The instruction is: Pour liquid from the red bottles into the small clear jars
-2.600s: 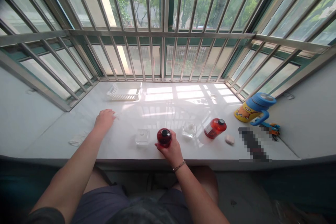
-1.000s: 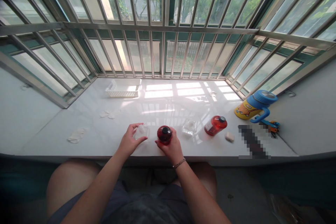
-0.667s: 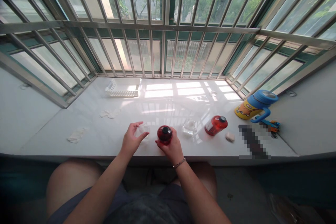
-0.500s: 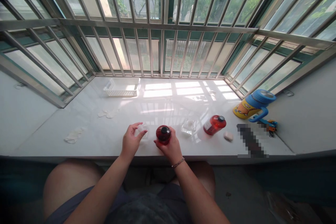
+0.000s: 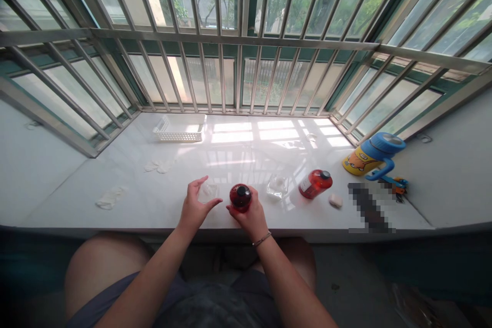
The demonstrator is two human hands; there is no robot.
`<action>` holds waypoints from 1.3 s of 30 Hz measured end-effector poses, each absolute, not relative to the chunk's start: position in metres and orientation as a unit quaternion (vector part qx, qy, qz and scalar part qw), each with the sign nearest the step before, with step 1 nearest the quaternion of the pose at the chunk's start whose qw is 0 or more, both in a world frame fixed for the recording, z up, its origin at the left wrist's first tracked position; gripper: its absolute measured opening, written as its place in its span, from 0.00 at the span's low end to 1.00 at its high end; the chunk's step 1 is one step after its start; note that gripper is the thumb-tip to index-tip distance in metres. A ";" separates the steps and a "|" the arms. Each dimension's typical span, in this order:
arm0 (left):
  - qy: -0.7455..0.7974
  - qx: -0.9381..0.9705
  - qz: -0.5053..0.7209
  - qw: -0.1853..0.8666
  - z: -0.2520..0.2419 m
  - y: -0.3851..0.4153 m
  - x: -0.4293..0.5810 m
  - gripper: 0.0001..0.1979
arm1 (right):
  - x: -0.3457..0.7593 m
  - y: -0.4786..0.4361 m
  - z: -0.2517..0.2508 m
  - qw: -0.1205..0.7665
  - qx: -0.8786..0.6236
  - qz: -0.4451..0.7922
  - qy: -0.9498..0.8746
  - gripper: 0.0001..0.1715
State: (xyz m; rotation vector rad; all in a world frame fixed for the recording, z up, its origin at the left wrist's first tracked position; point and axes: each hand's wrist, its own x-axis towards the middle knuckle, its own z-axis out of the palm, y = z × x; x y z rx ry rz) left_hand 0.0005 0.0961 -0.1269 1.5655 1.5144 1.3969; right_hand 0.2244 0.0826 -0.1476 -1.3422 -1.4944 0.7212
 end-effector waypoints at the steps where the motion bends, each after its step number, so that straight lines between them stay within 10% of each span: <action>1: 0.575 0.569 0.520 0.275 -0.126 0.098 0.004 0.44 | 0.224 0.083 -0.147 0.484 -0.550 0.294 -0.614 0.49; 14: 0.578 0.592 0.509 0.237 -0.115 0.112 0.015 0.24 | 0.224 0.084 -0.146 0.487 -0.548 0.282 -0.619 0.47; 21: 0.614 0.548 0.485 0.295 -0.112 0.110 0.012 0.36 | 0.224 0.083 -0.147 0.489 -0.546 0.287 -0.617 0.47; 39: 0.598 0.588 0.476 0.264 -0.112 0.112 0.011 0.28 | 0.224 0.084 -0.149 0.490 -0.544 0.286 -0.618 0.48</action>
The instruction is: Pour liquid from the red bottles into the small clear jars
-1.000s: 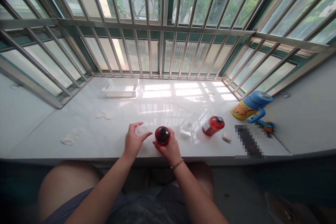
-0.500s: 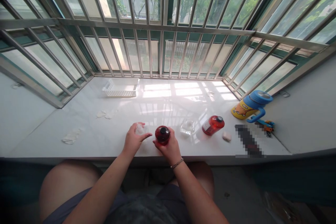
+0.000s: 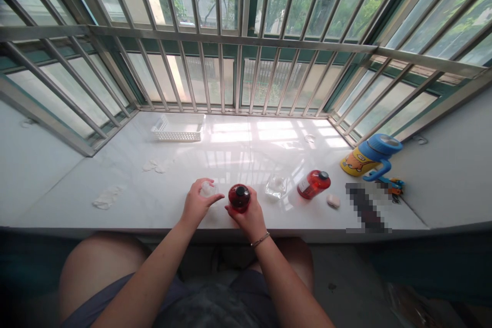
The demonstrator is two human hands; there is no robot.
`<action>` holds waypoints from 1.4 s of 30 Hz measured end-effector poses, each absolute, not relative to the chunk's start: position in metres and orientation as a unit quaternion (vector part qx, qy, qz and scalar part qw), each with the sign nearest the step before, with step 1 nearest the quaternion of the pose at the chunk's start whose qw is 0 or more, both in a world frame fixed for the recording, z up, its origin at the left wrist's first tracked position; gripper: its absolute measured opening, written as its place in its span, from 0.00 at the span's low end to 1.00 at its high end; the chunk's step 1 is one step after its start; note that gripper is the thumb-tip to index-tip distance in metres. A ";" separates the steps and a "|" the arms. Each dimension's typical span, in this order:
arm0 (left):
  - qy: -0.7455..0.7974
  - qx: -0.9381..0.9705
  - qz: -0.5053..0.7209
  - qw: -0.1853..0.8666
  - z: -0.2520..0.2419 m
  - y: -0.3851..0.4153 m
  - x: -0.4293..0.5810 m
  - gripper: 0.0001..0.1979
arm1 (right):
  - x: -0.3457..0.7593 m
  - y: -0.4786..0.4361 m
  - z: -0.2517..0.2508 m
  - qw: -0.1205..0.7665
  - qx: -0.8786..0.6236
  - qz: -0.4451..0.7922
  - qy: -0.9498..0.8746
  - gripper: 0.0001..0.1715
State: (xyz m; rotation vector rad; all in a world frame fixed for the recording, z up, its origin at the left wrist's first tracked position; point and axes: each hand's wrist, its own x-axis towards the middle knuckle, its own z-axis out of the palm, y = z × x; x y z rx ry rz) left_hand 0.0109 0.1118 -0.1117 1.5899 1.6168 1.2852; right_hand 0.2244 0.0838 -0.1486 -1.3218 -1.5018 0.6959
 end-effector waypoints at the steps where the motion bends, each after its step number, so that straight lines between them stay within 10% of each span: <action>1: 0.605 0.578 0.475 0.273 -0.111 0.112 0.011 0.30 | 0.225 0.084 -0.149 0.490 -0.544 0.285 -0.618 0.48; 42: 0.595 0.582 0.484 0.270 -0.113 0.113 0.013 0.20 | 0.226 0.083 -0.152 0.490 -0.541 0.282 -0.622 0.49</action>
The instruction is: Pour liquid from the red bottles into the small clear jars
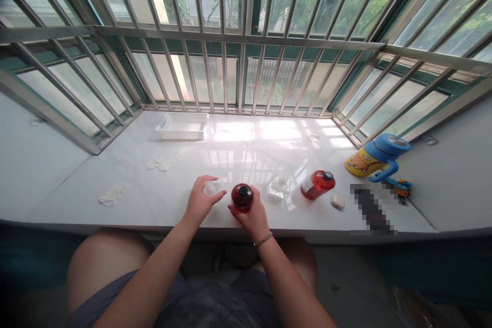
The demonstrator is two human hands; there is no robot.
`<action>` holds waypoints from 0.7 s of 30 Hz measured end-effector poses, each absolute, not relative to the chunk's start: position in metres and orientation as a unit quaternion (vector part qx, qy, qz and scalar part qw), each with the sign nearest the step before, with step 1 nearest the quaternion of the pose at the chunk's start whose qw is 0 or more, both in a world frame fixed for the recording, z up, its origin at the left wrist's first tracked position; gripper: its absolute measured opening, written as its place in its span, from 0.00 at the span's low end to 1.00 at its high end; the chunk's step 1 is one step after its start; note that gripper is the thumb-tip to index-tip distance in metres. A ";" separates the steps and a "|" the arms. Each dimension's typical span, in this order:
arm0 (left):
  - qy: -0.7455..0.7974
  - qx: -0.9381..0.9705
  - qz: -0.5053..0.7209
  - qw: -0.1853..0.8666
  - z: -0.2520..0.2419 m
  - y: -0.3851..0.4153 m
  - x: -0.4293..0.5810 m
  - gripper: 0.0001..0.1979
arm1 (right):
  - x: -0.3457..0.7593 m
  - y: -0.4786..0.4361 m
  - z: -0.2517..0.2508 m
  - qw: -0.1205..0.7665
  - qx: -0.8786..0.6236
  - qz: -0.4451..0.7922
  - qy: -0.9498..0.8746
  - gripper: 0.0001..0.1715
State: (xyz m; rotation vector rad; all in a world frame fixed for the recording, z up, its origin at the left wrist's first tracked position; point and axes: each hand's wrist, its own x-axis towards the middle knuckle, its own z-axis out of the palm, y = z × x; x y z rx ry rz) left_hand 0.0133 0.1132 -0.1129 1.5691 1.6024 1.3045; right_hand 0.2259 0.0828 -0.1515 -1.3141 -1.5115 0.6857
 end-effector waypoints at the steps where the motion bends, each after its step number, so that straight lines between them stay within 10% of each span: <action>1: 0.602 0.573 0.488 0.269 -0.113 0.113 0.013 0.25 | 0.226 0.083 -0.151 0.490 -0.540 0.283 -0.622 0.49; 21: 0.598 0.600 0.473 0.242 -0.111 0.115 0.011 0.22 | 0.225 0.081 -0.149 0.488 -0.542 0.290 -0.619 0.48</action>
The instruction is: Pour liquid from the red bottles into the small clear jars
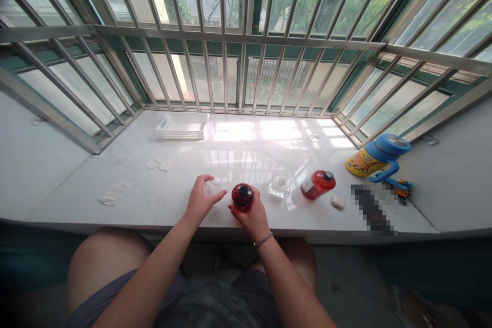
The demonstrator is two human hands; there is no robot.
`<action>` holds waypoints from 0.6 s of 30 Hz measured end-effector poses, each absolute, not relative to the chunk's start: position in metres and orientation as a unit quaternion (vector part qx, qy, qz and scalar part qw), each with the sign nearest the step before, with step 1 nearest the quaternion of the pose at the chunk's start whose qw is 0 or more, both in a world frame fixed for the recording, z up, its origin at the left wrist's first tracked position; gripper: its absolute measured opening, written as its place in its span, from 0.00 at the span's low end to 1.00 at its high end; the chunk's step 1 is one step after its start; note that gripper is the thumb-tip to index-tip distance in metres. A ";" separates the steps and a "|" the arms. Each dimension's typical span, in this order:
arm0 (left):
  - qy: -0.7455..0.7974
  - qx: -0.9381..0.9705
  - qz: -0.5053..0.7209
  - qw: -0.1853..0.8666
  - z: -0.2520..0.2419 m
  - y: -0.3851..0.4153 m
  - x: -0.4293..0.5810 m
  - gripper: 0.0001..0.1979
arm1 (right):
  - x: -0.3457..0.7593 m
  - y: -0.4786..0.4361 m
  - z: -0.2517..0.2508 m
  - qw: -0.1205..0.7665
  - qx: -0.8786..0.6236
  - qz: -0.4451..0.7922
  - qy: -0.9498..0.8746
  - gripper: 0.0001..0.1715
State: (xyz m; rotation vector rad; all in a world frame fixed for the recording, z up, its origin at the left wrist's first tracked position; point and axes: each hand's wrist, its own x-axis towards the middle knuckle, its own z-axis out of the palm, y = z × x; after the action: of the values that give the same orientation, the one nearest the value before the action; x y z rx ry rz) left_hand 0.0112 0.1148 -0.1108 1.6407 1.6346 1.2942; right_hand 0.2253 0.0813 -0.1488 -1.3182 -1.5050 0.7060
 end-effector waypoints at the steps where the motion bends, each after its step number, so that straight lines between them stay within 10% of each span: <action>1: 0.598 0.598 0.479 0.236 -0.111 0.115 0.011 0.23 | 0.225 0.081 -0.149 0.487 -0.543 0.291 -0.619 0.48; 18: 0.591 0.614 0.447 0.271 -0.109 0.124 0.015 0.13 | 0.224 0.083 -0.150 0.492 -0.542 0.292 -0.615 0.49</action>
State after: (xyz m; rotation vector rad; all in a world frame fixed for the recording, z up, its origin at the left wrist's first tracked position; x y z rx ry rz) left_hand 0.0148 0.1240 -0.1087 1.6548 1.5915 1.2050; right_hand 0.2242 0.0832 -0.1501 -1.3156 -1.4923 0.7090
